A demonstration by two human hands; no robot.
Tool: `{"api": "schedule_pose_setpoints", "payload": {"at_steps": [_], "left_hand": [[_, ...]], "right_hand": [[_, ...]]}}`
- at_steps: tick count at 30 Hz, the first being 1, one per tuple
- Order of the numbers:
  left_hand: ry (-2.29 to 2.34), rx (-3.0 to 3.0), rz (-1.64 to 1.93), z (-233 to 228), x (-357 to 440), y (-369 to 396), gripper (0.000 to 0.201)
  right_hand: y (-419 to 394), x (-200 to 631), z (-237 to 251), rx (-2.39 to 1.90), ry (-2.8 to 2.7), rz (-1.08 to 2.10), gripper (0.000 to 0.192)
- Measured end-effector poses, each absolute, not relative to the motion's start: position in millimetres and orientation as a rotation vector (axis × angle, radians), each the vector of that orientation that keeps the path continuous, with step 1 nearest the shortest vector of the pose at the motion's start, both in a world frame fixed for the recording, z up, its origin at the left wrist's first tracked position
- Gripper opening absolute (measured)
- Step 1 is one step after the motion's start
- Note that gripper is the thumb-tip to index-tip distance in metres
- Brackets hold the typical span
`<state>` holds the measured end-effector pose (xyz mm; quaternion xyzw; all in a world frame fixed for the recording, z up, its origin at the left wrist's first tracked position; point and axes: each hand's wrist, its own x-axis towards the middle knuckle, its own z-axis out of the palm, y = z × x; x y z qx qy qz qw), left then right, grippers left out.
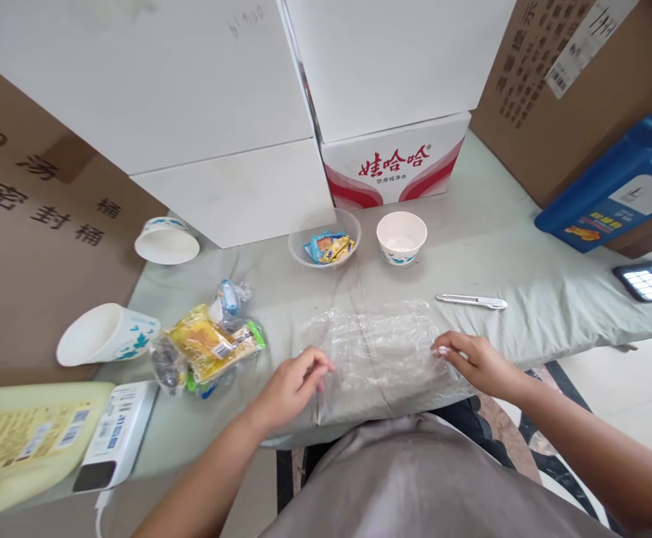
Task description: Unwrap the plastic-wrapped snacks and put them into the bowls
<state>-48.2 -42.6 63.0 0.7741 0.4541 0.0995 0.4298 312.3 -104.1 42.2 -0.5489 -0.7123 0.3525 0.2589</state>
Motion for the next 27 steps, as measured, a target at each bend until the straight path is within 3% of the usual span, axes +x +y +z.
{"api": "schedule_pose_setpoints", "payload": {"at_steps": [4,8,18,21,25,27], "left_hand": [[1.445,1.937,0.415,46.1,-40.6,-10.1,0.016],[1.732,2.015,0.408,32.4,-33.7,8.3,0.009],[2.050,2.203,0.096,18.0,-29.9,12.9,0.020],[2.097,2.372,0.208,19.4,-29.9,12.8,0.023],[1.772,2.783,0.786,26.2,-17.6,5.0,0.022],[1.302,2.930,0.770,25.5,-6.0,0.0,0.019]], "right_hand": [[-73.1,293.0,31.2,-1.707,-1.690,0.975,0.026],[-49.7,277.2,26.5,-2.022,-1.832,0.631,0.027],[-44.1,268.4,21.7,-2.258,-2.131,0.235,0.029],[-43.9,268.2,20.8,-2.284,-2.139,0.211,0.030],[-44.0,264.6,20.8,-2.293,-2.157,0.217,0.029],[-42.8,263.9,20.0,-2.286,-2.168,0.216,0.029]]}}
